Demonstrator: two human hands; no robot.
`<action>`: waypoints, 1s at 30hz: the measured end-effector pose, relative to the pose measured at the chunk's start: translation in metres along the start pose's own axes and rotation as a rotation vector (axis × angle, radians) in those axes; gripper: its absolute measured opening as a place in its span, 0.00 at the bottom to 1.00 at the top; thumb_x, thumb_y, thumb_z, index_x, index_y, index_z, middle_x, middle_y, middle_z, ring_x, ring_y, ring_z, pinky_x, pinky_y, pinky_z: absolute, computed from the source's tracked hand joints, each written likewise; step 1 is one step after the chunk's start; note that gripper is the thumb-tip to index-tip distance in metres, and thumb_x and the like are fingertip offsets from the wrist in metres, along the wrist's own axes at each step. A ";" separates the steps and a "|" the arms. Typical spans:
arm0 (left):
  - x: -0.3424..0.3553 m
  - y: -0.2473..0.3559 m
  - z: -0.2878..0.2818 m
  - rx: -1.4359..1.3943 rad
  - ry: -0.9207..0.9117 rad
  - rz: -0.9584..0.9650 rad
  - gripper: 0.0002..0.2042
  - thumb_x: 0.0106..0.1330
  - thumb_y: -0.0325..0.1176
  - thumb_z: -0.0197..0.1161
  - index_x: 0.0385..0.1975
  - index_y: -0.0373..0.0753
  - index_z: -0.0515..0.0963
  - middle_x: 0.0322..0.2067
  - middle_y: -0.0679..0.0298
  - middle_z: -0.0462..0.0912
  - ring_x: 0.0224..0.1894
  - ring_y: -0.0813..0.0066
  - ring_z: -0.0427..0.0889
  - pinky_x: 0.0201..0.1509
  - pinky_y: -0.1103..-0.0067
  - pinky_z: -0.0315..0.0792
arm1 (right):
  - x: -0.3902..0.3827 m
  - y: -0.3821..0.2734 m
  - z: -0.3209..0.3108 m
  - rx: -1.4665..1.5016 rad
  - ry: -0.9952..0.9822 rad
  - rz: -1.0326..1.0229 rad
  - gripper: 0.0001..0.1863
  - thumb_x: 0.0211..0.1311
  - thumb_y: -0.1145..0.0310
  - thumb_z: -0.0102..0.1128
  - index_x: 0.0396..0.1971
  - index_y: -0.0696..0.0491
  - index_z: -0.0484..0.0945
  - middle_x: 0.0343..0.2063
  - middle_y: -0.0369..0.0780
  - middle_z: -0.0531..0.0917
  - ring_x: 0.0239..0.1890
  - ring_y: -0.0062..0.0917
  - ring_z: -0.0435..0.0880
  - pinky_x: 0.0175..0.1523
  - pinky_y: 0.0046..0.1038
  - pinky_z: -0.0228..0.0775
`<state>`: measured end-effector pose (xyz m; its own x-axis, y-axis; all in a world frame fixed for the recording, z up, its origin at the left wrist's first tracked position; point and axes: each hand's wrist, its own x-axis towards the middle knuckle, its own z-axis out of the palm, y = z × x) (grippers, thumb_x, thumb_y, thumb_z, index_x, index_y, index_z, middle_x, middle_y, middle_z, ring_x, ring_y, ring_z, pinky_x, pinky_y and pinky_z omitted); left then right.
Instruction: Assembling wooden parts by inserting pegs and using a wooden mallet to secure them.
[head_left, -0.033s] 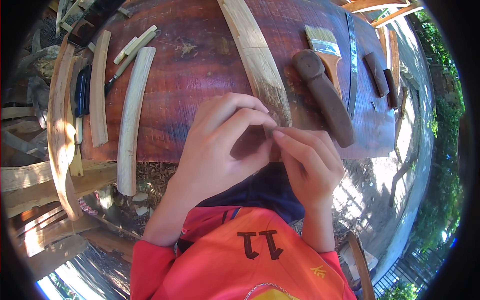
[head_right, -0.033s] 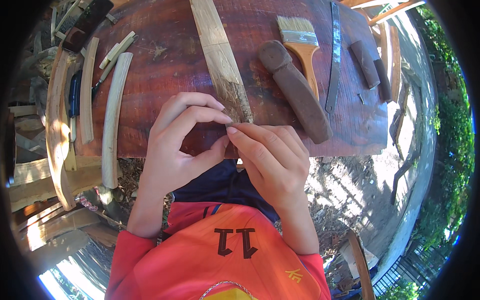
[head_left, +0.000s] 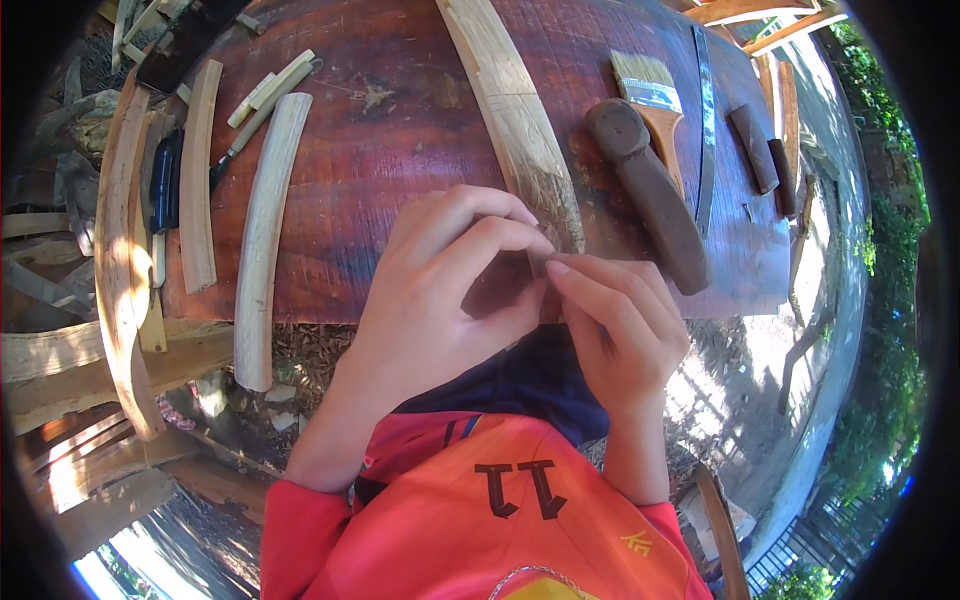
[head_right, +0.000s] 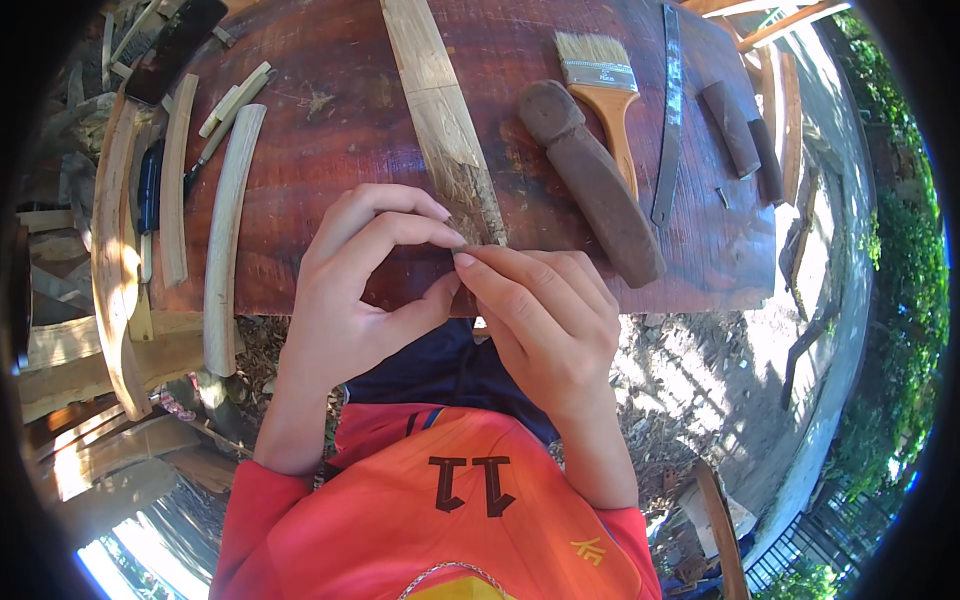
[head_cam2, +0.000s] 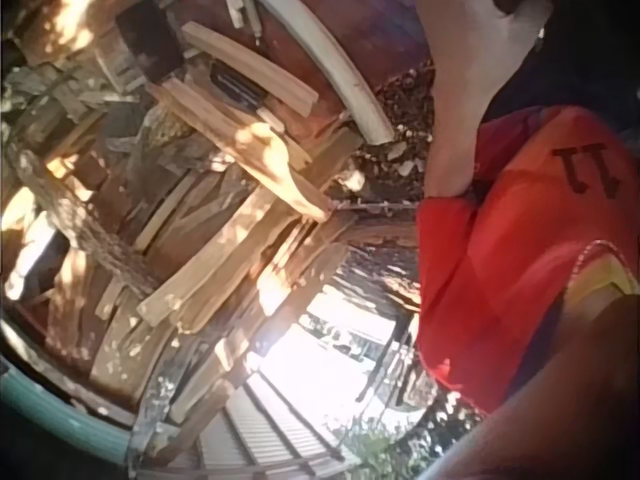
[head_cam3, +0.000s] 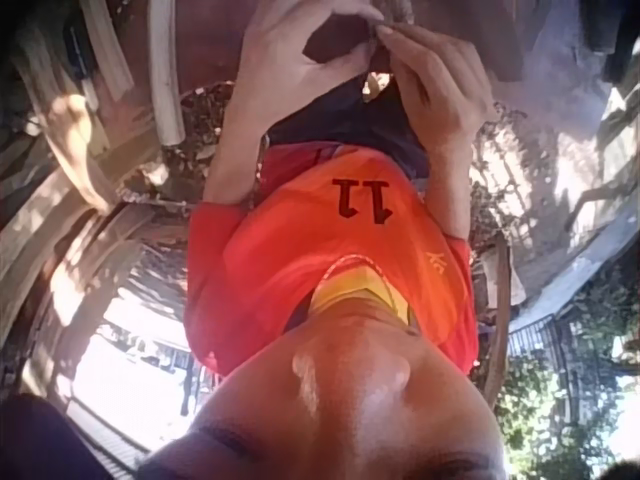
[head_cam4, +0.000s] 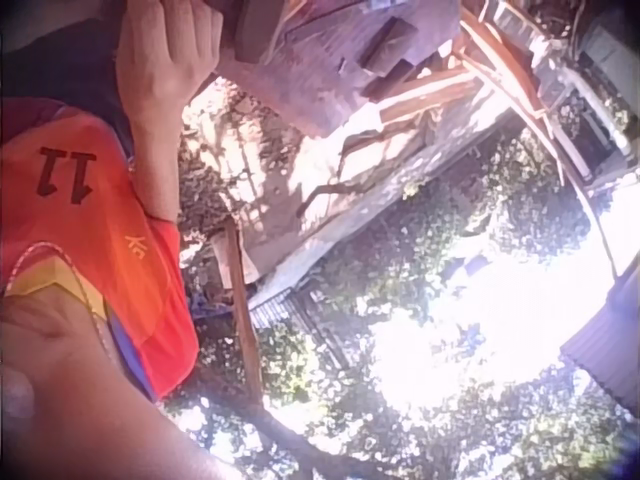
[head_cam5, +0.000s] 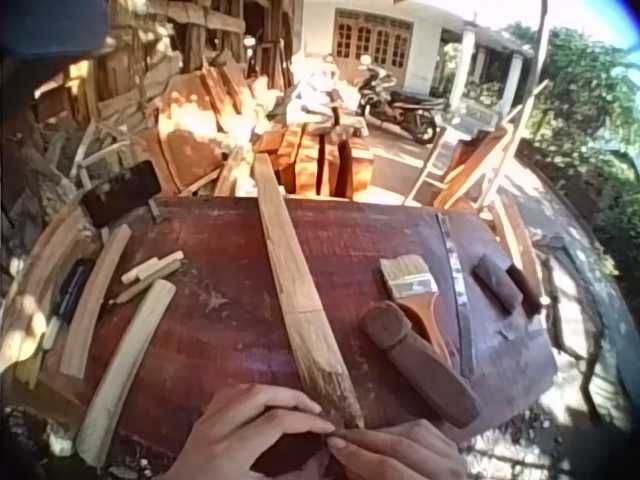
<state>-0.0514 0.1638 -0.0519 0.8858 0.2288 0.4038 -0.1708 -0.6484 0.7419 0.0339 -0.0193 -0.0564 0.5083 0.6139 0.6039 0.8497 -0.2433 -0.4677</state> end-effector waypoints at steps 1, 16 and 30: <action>0.000 0.000 0.001 0.000 -0.020 -0.005 0.16 0.52 0.24 0.78 0.42 0.42 0.87 0.47 0.64 0.85 0.52 0.62 0.85 0.58 0.70 0.76 | 0.000 0.001 0.001 -0.022 -0.021 -0.017 0.17 0.50 0.76 0.76 0.43 0.53 0.91 0.40 0.37 0.92 0.36 0.29 0.89 0.41 0.30 0.79; -0.002 -0.007 0.005 -0.085 0.004 -0.015 0.13 0.52 0.27 0.81 0.38 0.44 0.87 0.47 0.67 0.84 0.51 0.63 0.83 0.58 0.68 0.75 | 0.003 -0.005 0.001 0.019 0.019 0.008 0.16 0.51 0.80 0.79 0.42 0.53 0.90 0.37 0.39 0.90 0.35 0.30 0.87 0.39 0.29 0.79; 0.003 -0.002 0.007 -0.145 0.051 0.025 0.13 0.52 0.25 0.82 0.37 0.41 0.88 0.43 0.66 0.86 0.46 0.65 0.85 0.52 0.71 0.77 | 0.003 -0.007 -0.008 0.125 0.014 0.163 0.15 0.54 0.83 0.77 0.42 0.56 0.91 0.40 0.42 0.89 0.37 0.28 0.89 0.39 0.26 0.81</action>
<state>-0.0450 0.1602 -0.0557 0.8579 0.2532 0.4471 -0.2561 -0.5436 0.7993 0.0309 -0.0216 -0.0461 0.6400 0.5635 0.5224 0.7328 -0.2429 -0.6356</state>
